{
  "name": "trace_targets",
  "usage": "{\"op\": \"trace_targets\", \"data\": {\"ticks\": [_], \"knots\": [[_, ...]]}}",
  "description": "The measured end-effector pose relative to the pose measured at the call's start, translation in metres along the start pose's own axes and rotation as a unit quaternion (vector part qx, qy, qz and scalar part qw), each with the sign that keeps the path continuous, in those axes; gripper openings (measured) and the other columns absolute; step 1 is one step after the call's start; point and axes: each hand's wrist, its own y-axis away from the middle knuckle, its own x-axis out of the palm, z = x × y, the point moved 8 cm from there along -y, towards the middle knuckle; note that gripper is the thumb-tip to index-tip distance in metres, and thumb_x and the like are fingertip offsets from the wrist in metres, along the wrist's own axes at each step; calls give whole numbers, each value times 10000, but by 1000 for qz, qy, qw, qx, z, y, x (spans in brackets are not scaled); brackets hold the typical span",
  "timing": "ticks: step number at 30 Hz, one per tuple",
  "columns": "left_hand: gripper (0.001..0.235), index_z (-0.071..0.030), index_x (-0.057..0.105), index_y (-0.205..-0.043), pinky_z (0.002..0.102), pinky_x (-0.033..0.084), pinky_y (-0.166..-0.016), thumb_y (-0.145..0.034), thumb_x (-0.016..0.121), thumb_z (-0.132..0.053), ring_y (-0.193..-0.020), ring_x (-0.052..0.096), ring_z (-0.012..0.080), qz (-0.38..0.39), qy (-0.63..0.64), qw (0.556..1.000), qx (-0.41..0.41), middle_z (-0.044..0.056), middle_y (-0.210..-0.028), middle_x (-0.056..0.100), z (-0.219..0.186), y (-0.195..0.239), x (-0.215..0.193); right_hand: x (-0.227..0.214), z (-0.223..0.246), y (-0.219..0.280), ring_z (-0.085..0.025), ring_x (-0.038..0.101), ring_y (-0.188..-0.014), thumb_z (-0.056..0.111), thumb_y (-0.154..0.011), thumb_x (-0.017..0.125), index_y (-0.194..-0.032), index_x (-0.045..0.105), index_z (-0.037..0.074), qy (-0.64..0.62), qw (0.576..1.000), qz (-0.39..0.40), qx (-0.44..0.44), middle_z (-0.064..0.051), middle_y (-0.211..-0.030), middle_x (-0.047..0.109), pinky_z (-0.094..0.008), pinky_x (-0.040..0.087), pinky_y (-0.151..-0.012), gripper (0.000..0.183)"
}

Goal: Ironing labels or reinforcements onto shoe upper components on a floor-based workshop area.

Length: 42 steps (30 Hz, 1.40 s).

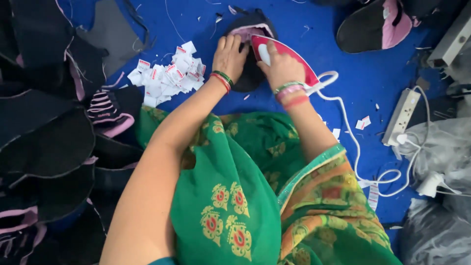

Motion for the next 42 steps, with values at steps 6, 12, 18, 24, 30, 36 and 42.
{"op": "trace_targets", "data": {"ticks": [6,12,18,24,30,36,42], "knots": [[359,-98,729,-1225,407,399,-973,-911,581,-189,-1150,514,301,4,-21,1000,5,139,-1157,596,-8,5,3,2,-6,-29,-430,718,-875,447,-930,723,-1309,600,112,-21,999,25,27,-225,-969,735,-526,585,-728,520],[382,-132,721,-1258,403,400,-983,-909,573,-183,-1141,515,284,-10,-25,999,-20,126,-1163,596,-6,9,0,-6,-11,-15,-461,702,-897,457,-924,718,-1309,608,115,-38,997,45,58,-265,-974,721,-545,572,-759,526],[348,-136,719,-1248,428,408,-1001,-912,631,-154,-1177,518,296,-27,38,999,-12,120,-1207,591,-1,11,-43,-28,-27,11,-462,705,-910,499,-891,738,-1263,655,107,7,995,76,70,-265,-999,720,-544,578,-763,547],[469,-151,708,-1184,513,402,-1050,-733,838,-137,-1284,459,433,-136,260,939,-180,223,-1380,475,17,27,-38,-30,-12,-24,-481,679,-940,514,-864,753,-1283,663,147,-86,993,42,69,-271,-1021,713,-551,552,-802,565],[712,-150,610,-1385,421,453,-1141,-698,706,11,-1313,538,437,-31,411,855,-315,209,-1414,510,40,40,25,13,-13,-55,-468,681,-994,464,-883,747,-1285,649,121,-134,987,61,60,-276,-1067,711,-531,555,-861,538],[889,-133,431,-1520,431,424,-1144,-685,688,35,-1388,454,462,14,385,894,-230,268,-1535,436,39,38,42,13,-12,-51,-463,680,-990,448,-879,754,-1241,665,127,-117,991,61,40,-248,-1077,714,-538,552,-854,492],[951,-154,355,-1580,428,443,-1161,-697,655,30,-1395,475,456,34,389,889,-238,272,-1537,434,43,37,44,-1,-7,-12,-457,694,-960,431,-865,754,-1285,647,139,-55,994,89,20,-260,-1040,719,-540,558,-843,522]]}}
